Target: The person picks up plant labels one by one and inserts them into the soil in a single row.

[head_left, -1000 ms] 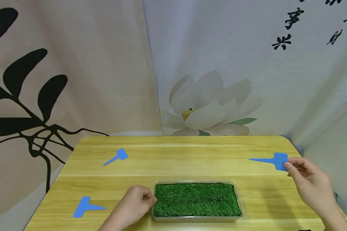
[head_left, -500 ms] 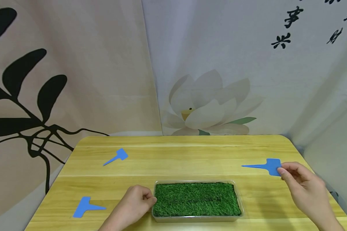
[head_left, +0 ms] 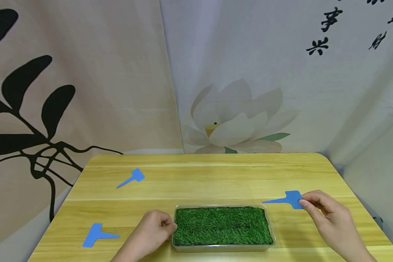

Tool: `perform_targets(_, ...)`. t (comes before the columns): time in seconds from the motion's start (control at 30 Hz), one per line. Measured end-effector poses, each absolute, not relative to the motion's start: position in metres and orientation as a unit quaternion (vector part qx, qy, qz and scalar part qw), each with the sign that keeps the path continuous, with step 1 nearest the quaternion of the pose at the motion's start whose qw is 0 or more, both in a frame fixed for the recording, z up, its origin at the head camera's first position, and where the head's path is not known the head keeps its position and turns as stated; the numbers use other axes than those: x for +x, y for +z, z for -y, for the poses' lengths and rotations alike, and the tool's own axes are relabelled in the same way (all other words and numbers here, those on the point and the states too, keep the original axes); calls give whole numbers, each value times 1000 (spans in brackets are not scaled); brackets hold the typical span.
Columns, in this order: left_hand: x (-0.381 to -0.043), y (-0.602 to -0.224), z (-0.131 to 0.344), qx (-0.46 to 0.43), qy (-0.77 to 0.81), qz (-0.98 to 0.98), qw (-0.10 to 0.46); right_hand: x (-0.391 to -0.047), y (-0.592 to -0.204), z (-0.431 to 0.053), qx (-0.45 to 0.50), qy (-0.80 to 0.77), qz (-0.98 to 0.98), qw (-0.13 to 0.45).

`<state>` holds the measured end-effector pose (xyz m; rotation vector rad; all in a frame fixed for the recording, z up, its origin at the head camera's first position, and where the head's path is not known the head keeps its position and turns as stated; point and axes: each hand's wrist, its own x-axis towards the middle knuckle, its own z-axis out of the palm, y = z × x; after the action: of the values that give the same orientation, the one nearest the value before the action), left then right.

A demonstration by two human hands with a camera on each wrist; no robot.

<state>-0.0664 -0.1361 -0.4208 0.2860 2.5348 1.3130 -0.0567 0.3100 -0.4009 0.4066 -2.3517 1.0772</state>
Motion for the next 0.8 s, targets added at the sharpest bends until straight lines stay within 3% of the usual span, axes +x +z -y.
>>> perform_targets(0.5, -68, -420, 136, 105, 452, -876, 132, -57, -408, -298, 197, 351, 873, 275)
perform_targets(0.8, -70, -419, 138, 102, 456, -871, 154, -56, -411, -293, 212, 337, 885, 242)
